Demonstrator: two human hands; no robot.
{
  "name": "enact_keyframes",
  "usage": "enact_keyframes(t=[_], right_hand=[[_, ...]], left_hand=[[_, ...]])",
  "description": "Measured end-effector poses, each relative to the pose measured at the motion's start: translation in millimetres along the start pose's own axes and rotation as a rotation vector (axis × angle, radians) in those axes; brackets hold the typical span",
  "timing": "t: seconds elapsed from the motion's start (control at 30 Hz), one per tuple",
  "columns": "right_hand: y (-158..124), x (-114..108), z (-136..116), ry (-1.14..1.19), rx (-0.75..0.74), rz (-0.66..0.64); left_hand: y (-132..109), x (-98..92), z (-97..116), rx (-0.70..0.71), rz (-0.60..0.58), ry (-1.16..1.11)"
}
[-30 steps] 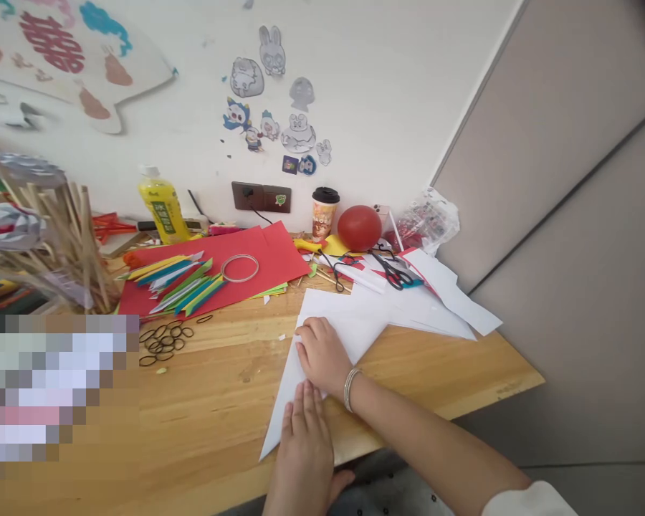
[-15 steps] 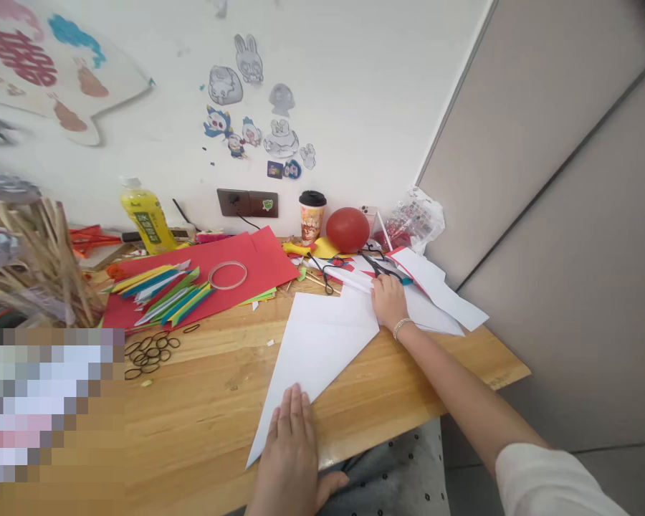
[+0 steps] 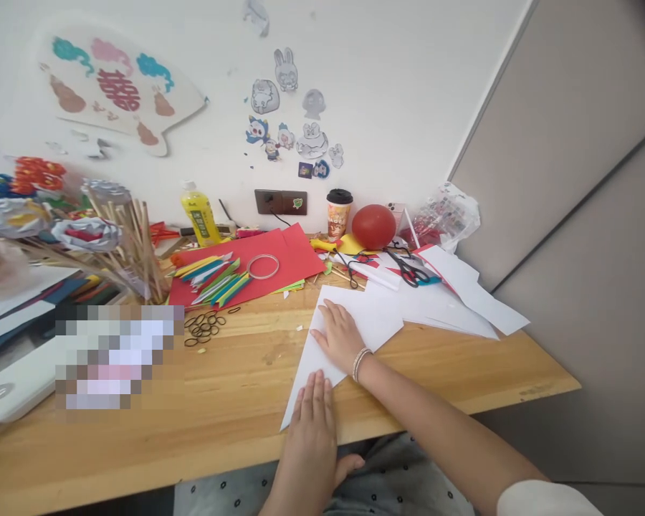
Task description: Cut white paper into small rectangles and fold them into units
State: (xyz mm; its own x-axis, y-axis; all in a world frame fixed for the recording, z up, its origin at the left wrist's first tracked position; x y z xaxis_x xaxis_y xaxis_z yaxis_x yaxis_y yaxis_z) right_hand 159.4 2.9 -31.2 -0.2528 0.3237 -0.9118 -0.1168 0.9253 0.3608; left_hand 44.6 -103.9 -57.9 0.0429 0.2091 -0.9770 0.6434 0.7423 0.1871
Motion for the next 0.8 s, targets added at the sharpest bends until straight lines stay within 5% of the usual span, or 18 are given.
enact_keyframes(t=[0.23,0.43,0.53,0.63,0.8], right_hand=[[0,0,3,0.004,0.002,0.004],[-1,-2,-2,-0.010,-0.006,0.025],[0,0,-3,-0.015,-0.003,0.044],[1,2,-3,-0.020,0.015,0.067],[5,9,-4,-0.031,0.052,0.103]], left_hand=[[-47,-6.2,-23,0.012,0.127,-0.006],[-67,-32.0,-59,0.322,0.148,-0.044],[-38,-57.0,-70,0.356,0.154,-0.127],[9,-74.5,-60,0.568,0.177,-0.119],[63,-47.0,-41,0.739,0.147,-0.180]])
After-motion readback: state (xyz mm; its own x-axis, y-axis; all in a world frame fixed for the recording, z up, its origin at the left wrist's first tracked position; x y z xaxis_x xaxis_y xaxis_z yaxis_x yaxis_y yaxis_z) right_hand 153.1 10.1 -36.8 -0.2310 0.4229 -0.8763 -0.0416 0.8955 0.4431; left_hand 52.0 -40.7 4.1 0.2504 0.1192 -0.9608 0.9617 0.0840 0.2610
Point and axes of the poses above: each hand's wrist, its own y-axis towards the middle knuckle, its own x-axis out of the palm, z = x × y, the point moved 2 cm from there along y, towards the middle knuckle, and after that the axes turned 2 degrees about -y, right-handed, at the moved point
